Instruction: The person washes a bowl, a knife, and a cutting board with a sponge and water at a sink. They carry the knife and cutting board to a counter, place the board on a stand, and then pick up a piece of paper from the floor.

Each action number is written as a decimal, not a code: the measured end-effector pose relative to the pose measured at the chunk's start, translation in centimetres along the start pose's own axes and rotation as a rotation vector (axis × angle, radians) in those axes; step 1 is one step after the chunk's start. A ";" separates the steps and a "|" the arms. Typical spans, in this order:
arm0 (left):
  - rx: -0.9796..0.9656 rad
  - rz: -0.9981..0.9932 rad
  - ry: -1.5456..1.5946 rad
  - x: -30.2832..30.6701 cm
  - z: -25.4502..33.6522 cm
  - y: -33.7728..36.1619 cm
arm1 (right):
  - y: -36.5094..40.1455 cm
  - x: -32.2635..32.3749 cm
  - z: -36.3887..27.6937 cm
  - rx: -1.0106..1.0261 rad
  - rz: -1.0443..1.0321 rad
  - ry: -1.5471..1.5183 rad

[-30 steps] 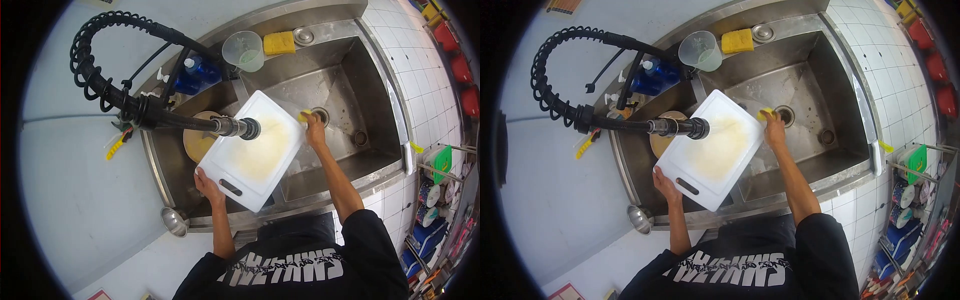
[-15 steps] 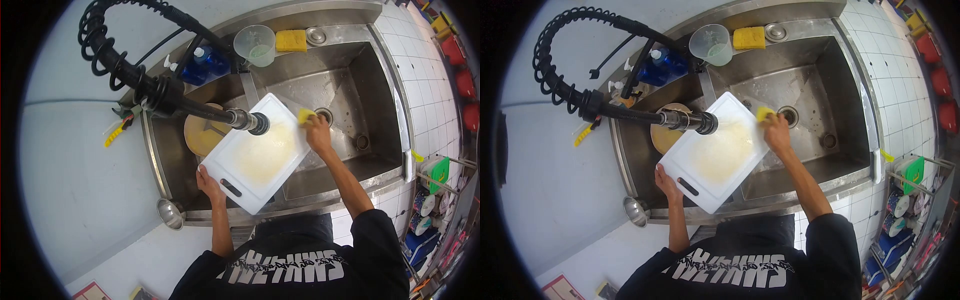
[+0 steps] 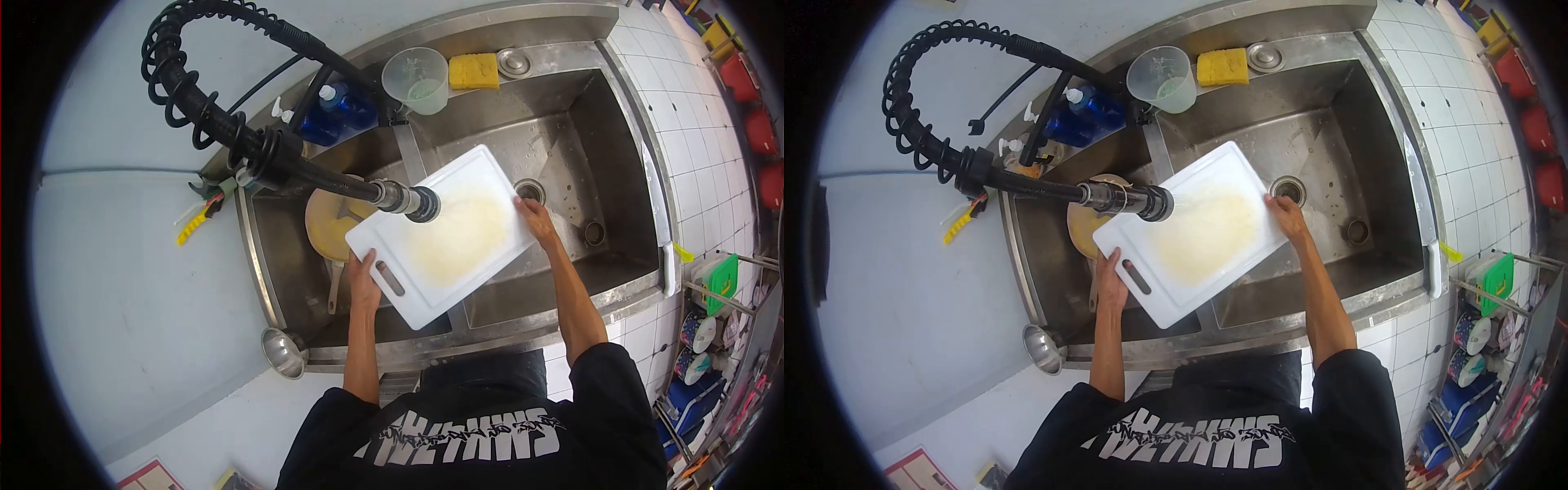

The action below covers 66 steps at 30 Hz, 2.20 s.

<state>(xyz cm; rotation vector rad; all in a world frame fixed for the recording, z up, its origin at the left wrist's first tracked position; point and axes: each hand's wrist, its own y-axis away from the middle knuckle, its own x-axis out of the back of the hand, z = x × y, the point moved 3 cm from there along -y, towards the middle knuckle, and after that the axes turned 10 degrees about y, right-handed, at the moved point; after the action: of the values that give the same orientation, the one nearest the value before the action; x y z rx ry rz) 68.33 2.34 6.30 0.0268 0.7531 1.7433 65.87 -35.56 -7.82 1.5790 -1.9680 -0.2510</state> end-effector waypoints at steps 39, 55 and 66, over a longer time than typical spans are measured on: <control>-0.049 -0.394 0.191 -11.6 -3.0 -6.4 | 10.3 -3.0 -3.3 0.233 0.337 0.316; 0.036 0.021 0.194 -10.3 -1.5 -2.5 | 11.6 -5.2 -10.8 0.614 0.095 0.553; -0.002 0.024 0.106 -9.1 0.1 0.1 | 8.0 -5.0 -10.4 0.506 0.449 0.457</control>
<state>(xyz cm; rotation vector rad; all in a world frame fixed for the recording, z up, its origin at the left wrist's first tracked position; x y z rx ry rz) 71.26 -5.64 9.68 -0.0583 0.8309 1.7792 65.64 -26.47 2.86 1.2607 -2.0218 0.7726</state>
